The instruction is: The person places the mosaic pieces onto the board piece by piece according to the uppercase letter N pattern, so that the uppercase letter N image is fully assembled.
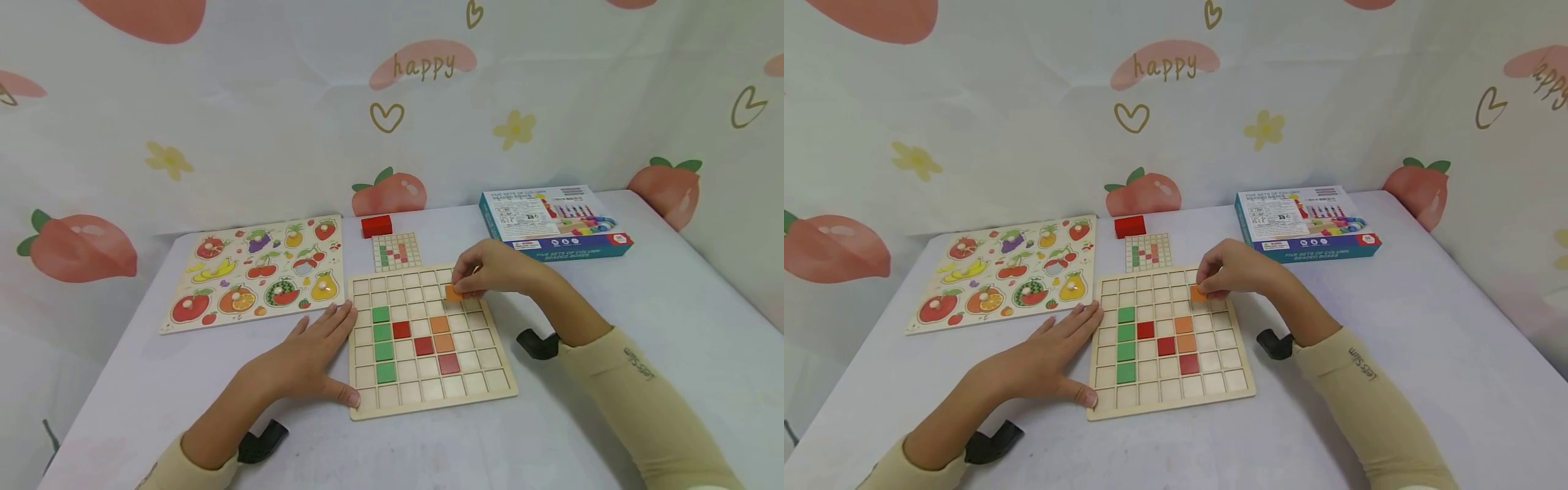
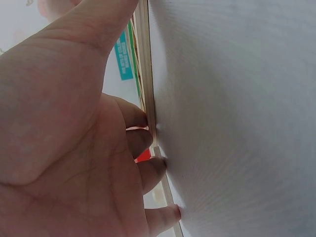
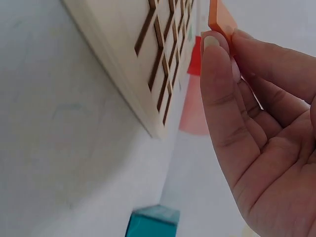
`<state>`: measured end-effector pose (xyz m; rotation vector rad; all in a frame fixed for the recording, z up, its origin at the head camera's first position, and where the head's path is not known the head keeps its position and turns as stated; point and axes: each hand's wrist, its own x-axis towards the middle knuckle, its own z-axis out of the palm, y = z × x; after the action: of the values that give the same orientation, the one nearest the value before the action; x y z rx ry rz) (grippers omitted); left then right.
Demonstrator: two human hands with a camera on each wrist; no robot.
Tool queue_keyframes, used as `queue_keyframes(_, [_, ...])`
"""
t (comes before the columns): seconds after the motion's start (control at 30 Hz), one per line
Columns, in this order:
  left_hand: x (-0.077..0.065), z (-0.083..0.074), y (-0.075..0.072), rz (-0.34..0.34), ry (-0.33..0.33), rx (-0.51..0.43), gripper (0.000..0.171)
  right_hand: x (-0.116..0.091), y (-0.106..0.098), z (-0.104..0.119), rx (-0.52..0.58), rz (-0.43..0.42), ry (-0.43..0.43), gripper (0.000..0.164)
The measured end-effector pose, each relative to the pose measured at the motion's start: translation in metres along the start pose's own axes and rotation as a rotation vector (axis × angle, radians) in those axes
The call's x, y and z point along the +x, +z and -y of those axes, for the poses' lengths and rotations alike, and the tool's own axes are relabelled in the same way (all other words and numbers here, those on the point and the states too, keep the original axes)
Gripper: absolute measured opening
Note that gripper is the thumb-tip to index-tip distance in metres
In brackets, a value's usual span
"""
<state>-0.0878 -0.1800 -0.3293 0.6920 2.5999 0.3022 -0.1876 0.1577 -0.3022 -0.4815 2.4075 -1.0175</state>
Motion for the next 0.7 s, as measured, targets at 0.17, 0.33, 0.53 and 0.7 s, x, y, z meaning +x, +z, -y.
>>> queue_keyframes(0.17, [0.001,0.000,0.000,0.005,-0.006,0.000,0.133,0.009,0.009,0.008,-0.026,0.038,-0.025,0.004])
queue_keyframes(0.33, [0.001,-0.001,0.001,0.012,-0.015,0.004,0.133,0.017,0.018,0.011,-0.063,0.055,-0.023,0.005])
queue_keyframes(0.53, [0.002,-0.001,0.001,0.018,-0.027,0.011,0.134,0.018,0.026,0.010,-0.079,0.062,-0.020,0.008])
queue_keyframes(0.7, [0.002,0.000,0.001,0.017,-0.024,0.003,0.134,0.017,0.028,0.010,-0.095,0.057,-0.049,0.008])
